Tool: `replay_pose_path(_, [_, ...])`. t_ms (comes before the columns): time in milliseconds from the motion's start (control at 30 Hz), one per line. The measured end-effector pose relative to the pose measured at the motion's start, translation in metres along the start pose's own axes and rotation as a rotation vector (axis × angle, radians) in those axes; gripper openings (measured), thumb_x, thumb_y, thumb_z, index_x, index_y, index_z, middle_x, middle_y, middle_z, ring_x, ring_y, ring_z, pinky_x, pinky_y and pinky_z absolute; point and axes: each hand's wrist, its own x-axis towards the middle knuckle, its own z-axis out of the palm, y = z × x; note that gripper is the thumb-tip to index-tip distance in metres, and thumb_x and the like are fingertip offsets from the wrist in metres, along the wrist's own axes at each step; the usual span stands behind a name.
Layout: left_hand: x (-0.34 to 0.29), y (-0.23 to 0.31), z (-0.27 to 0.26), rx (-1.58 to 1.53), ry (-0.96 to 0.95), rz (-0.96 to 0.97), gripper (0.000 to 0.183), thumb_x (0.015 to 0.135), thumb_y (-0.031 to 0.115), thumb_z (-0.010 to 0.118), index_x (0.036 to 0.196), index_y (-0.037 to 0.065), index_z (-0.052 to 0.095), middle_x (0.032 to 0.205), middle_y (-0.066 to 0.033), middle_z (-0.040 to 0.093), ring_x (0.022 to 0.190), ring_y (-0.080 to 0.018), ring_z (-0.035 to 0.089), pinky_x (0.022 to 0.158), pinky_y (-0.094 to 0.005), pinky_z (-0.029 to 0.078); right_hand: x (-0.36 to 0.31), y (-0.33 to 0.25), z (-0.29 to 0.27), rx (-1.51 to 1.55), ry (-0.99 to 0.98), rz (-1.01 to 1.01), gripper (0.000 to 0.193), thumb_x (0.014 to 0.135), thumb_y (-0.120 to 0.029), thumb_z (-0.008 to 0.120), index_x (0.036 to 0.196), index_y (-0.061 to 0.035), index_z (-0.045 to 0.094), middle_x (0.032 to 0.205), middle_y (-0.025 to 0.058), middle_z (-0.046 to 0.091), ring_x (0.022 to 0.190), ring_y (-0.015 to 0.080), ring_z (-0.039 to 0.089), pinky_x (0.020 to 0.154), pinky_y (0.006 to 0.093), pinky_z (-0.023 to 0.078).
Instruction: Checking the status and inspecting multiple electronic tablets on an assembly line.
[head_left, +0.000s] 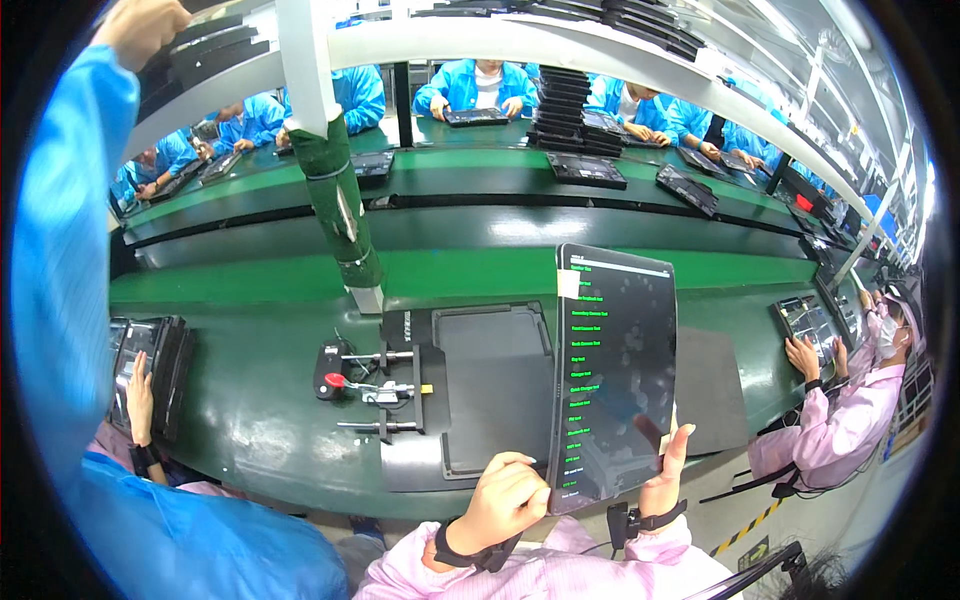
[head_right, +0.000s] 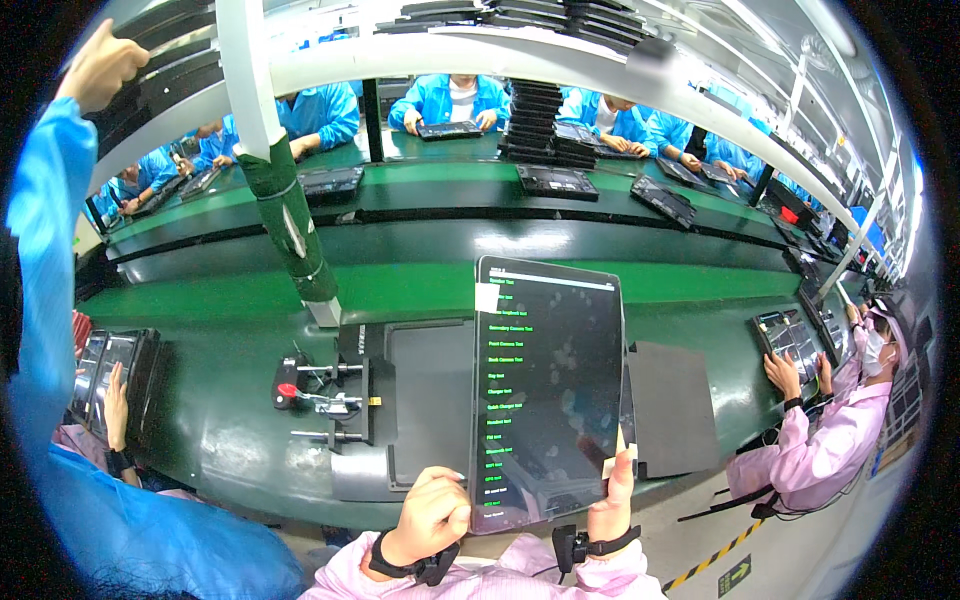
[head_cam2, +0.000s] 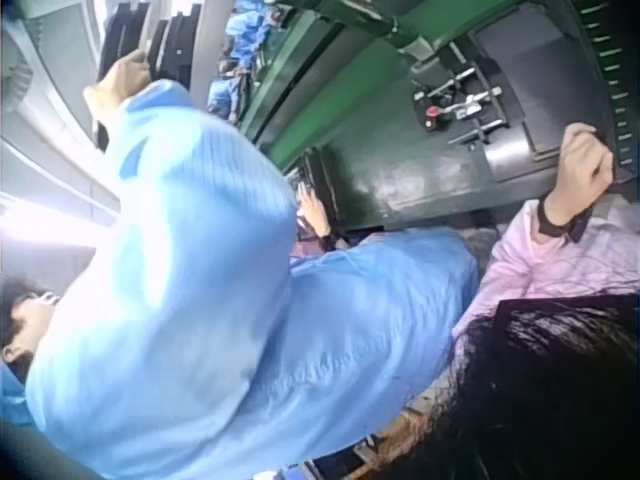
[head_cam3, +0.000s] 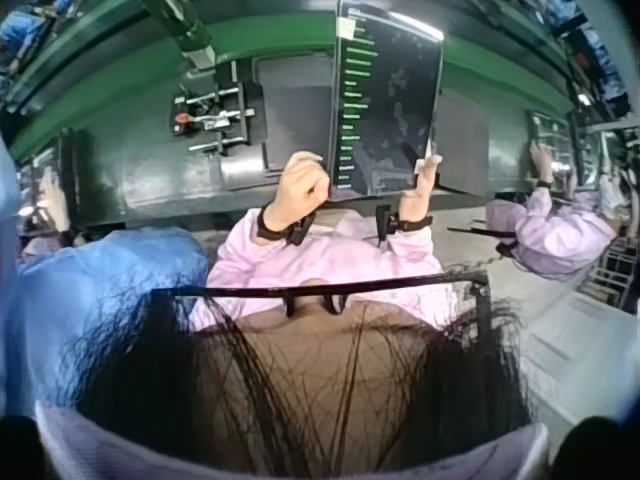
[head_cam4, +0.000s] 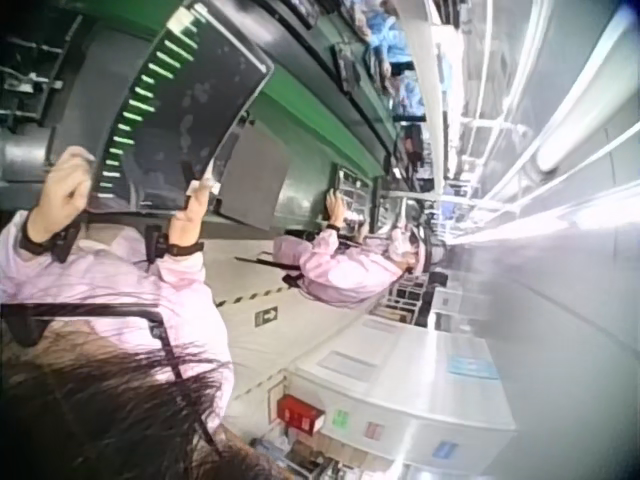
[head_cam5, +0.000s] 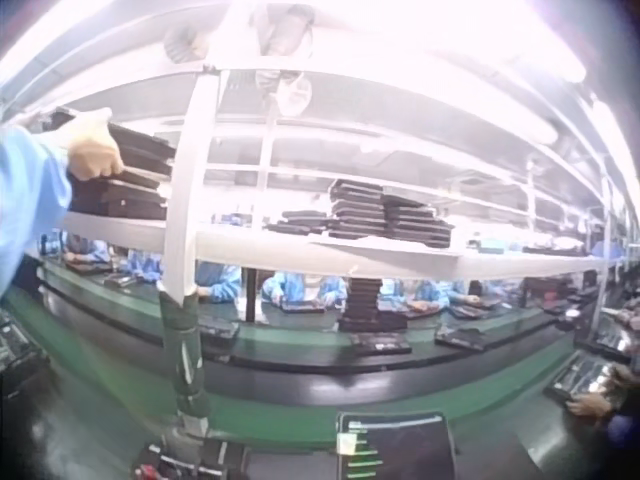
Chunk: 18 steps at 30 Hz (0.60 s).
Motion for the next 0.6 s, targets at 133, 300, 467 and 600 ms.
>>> replay_pose_path(133, [-0.005, 0.002, -0.009, -0.063, -0.268, 0.208, 0.015, 0.077, 0.013, 0.061, 0.063, 0.009, 0.054, 0.067, -0.001, 0.058, 0.066, -0.0168, 0.058, 0.081, -0.0371, 0.047, -0.004, -0.018, -0.04, 0.031, 0.011, -0.12, 0.084, 0.078, -0.062, 0.055, 0.136, -0.0052, 0.033, 0.123, 0.0127, 0.05, 0.104, 0.0246, 0.054, 0.085, 0.0403, 0.047])
replay_pose_path(300, [-0.024, -0.011, -0.048, 0.059, -0.115, 0.057, 0.028, 0.084, 0.021, 0.053, 0.058, 0.013, 0.056, 0.06, 0.0018, 0.062, 0.06, -0.0154, 0.061, 0.075, -0.0368, 0.049, 0.004, -0.107, -0.11, -0.017, -0.089, -0.251, 0.079, 0.085, -0.059, 0.047, 0.139, -0.0044, 0.027, 0.125, 0.0156, 0.05, 0.107, 0.0281, 0.054, 0.09, 0.041, 0.045])
replay_pose_path(467, [-0.053, -0.021, -0.082, 0.122, 0.244, -0.203, 0.04, 0.089, 0.026, 0.046, 0.054, 0.009, 0.052, 0.052, -0.0008, 0.058, 0.051, -0.0163, 0.056, 0.073, -0.0366, 0.045, -0.037, -0.142, -0.147, -1.269, 0.087, -0.683, 0.065, 0.09, -0.019, 0.048, 0.144, -0.003, 0.014, 0.145, 0.0146, 0.027, 0.131, 0.0252, 0.029, 0.108, 0.0359, 0.023])
replay_pose_path(600, [-0.068, -0.025, -0.093, 0.124, 0.359, -0.278, 0.044, 0.091, 0.028, 0.042, 0.053, 0.008, 0.049, 0.049, -0.0025, 0.056, 0.05, -0.0162, 0.054, 0.076, -0.0364, 0.043, -0.008, -0.155, -0.197, -0.579, 0.367, -0.206, 0.051, 0.092, -0.029, 0.047, 0.135, -0.004, 0.037, 0.126, 0.007, 0.048, 0.107, 0.0145, 0.051, 0.089, 0.0273, 0.042])
